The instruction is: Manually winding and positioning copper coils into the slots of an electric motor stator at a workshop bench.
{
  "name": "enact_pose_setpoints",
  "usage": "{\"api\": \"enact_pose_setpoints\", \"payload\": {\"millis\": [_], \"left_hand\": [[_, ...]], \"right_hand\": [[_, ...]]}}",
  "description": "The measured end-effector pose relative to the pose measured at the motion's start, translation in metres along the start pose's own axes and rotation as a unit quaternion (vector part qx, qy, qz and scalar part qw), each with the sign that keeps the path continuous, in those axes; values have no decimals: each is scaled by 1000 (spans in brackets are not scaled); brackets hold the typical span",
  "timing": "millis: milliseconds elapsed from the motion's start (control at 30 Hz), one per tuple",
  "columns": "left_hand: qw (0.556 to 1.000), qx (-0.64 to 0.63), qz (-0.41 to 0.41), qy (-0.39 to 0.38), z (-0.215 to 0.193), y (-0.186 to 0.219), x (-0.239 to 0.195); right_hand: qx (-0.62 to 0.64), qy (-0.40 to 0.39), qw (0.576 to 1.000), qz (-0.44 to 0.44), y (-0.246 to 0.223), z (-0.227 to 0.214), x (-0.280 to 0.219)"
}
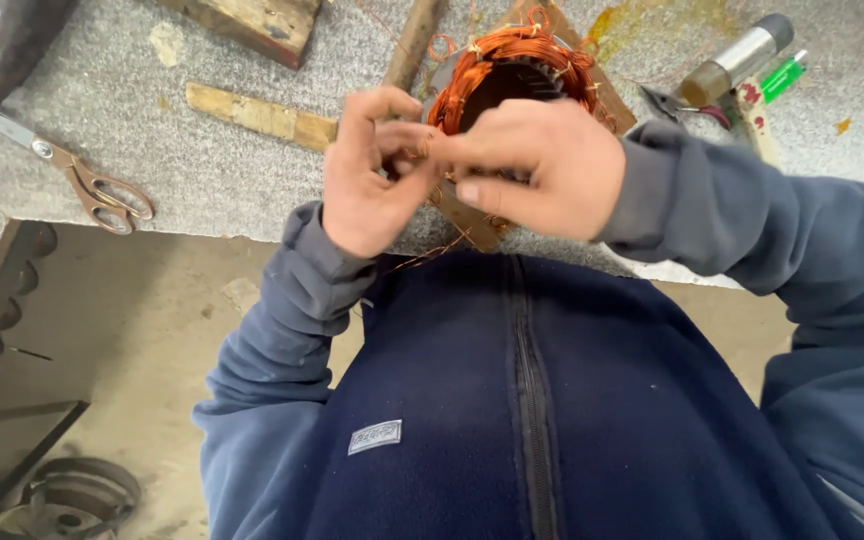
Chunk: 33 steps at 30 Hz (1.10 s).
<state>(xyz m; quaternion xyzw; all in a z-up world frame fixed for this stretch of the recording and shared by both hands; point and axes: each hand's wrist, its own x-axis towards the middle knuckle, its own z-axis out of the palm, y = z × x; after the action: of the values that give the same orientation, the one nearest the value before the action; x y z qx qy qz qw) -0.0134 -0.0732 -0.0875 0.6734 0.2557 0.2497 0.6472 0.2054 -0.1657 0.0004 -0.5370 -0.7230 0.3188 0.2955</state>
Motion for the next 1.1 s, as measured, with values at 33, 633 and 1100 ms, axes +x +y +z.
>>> {"api": "enact_pose_setpoints", "payload": {"millis": [33,633,1100], "left_hand": [[1000,-1,0,1,2,1,-1],[995,81,47,30,5,17,-1],[973,181,135,51,11,29,3]], "right_hand": [[-1,-2,1000,0,-2,-5,2],[-165,-106,981,-13,9,-9,25],[-128,4,992,15,17,5,2]]}}
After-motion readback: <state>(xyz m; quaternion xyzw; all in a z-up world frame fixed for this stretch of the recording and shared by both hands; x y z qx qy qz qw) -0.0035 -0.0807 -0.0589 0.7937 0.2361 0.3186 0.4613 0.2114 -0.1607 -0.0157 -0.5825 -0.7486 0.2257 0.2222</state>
